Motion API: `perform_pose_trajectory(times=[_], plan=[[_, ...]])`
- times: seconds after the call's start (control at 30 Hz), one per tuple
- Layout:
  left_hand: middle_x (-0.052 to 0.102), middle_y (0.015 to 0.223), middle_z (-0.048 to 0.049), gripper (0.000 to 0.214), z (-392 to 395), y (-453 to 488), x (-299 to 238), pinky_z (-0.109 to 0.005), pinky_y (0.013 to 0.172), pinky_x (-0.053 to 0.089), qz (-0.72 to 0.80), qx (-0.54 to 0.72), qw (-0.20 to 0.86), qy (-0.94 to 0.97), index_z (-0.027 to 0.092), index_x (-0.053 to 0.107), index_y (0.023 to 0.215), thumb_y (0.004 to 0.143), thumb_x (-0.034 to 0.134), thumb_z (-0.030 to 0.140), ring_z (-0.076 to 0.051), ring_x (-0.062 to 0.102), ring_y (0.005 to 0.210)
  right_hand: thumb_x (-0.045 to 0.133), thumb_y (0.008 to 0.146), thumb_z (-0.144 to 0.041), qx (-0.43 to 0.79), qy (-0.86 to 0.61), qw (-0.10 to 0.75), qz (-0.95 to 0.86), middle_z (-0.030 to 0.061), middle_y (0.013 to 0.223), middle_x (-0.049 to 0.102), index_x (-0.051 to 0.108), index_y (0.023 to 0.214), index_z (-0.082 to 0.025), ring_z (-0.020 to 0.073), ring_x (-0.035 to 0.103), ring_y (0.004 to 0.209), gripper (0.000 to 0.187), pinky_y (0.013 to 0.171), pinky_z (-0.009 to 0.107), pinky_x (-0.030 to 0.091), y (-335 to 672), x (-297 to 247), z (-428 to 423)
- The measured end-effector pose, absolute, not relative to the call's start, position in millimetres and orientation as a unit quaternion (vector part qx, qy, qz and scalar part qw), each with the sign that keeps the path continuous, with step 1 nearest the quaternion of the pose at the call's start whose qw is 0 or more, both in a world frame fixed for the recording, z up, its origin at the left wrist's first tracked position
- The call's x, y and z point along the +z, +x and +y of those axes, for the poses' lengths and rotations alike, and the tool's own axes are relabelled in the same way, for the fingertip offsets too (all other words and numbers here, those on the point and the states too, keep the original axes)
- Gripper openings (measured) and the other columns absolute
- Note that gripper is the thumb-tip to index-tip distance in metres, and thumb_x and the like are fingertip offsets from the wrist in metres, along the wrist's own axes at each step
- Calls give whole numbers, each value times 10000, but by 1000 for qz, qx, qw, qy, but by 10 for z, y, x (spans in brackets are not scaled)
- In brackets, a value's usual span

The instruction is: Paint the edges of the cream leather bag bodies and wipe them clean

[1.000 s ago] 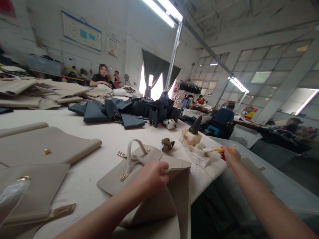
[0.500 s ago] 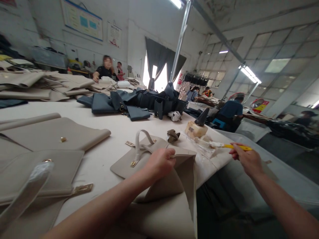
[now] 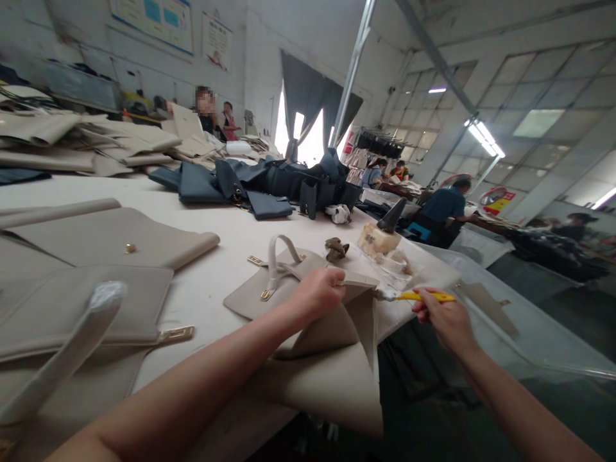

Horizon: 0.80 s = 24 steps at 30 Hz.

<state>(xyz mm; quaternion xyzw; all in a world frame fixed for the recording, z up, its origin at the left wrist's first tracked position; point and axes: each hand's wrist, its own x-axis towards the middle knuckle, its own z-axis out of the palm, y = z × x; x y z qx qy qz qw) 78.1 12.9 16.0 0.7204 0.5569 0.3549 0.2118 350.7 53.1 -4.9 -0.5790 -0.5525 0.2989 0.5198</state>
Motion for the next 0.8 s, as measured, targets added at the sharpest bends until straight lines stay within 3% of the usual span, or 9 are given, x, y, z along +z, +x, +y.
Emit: perform_pose_trajectory(times=[0.27,0.53,0.8], plan=[[307,530,44,251,143,743,194,-276,531,172,560,348,209,723,189,317,556,697,519,142,-110,328,537,669,652,-505,293,-596,472,-580,26,524,602,658,839,-104,123,485,393,443,335,207,396,3552,-124,417],[324,534,40,242,149,753,163,-276,528,182,559,345,205,725,191,322,554,689,519,153,-113,334,536,675,639,-551,282,-589,495,-574,5,549,606,630,878,-126,118,499,417,489,382,213,441,3464,-55,477],[326,528,41,236,133,763,171,-269,527,199,555,341,201,732,195,324,556,694,513,164,-117,350,540,637,630,-486,316,-615,441,-572,11,476,580,615,804,-122,118,471,366,405,326,197,376,3501,38,176]])
